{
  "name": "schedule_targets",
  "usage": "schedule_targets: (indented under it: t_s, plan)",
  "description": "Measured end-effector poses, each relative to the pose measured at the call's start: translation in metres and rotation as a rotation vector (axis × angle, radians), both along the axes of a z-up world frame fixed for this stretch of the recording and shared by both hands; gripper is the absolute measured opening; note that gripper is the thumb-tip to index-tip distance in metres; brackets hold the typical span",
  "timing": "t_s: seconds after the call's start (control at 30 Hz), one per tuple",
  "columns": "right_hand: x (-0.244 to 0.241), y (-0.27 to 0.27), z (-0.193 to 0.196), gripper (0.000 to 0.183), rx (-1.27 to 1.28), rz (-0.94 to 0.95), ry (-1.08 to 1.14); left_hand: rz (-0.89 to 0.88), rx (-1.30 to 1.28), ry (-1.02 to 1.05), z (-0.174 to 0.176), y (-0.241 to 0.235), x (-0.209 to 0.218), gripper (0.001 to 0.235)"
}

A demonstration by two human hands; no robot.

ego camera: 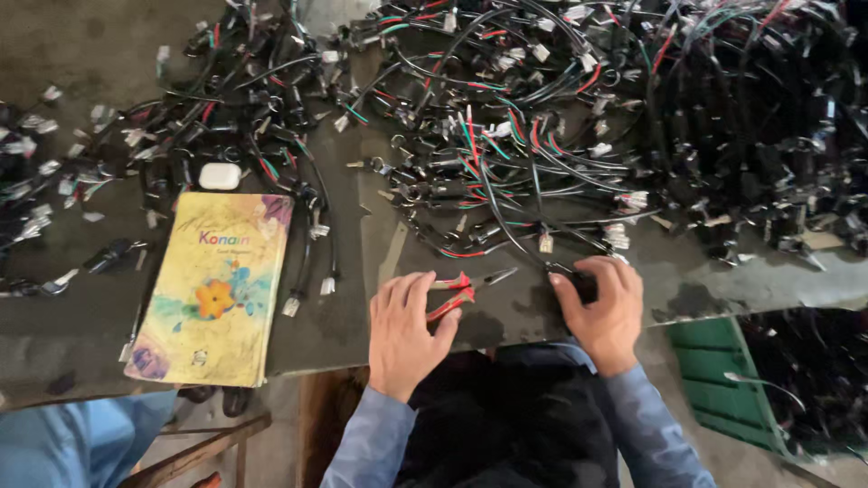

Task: The person repeatedly strips the outer insulation from short black wires using red-handled pliers. They pick up wires from a pile on the table, strip the ends to expose inner conductors, and place the processed wires back on the table.

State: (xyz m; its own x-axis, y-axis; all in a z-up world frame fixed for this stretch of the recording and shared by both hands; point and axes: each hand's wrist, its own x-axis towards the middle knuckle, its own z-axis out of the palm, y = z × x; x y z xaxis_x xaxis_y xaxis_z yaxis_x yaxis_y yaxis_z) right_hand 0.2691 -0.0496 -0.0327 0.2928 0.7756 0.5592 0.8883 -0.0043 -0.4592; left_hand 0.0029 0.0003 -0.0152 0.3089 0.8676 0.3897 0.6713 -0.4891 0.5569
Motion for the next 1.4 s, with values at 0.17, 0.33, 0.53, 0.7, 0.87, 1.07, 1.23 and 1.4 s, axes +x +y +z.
schedule_targets:
  t_s: [0.17, 0.33, 0.53, 0.7, 0.87, 1.07, 1.23, 1.4]
  plan:
    - [0.000, -0.004, -0.003, 0.028, 0.052, -0.006, 0.021, 0.013, 0.038, -0.003, -0.001, -0.002, 0.000, 0.057]
    - [0.000, -0.003, -0.004, 0.031, 0.021, -0.007, -0.003, 0.031, 0.075, -0.030, -0.003, -0.003, 0.000, 0.058]
    - [-0.001, -0.006, 0.001, 0.039, -0.029, 0.023, -0.053, 0.077, 0.122, -0.061, -0.001, -0.009, 0.000, 0.057]
    - [0.000, -0.004, -0.001, 0.039, -0.024, 0.017, -0.065, 0.077, 0.152, -0.077, -0.005, -0.009, -0.001, 0.054]
    - [0.000, -0.005, -0.005, 0.030, -0.055, -0.006, -0.021, 0.125, 0.227, -0.127, -0.009, -0.009, -0.002, 0.041]
    - [0.000, -0.006, -0.005, 0.028, -0.004, 0.011, -0.034, 0.174, 0.239, -0.169, -0.015, -0.012, -0.002, 0.027]
    - [0.000, -0.005, -0.004, 0.022, -0.002, 0.017, -0.033, 0.176, 0.170, -0.153, -0.018, -0.010, -0.002, 0.025]
    - [-0.001, -0.008, -0.005, 0.022, -0.023, 0.002, -0.001, 0.166, 0.221, -0.131, -0.017, -0.010, -0.002, 0.024]
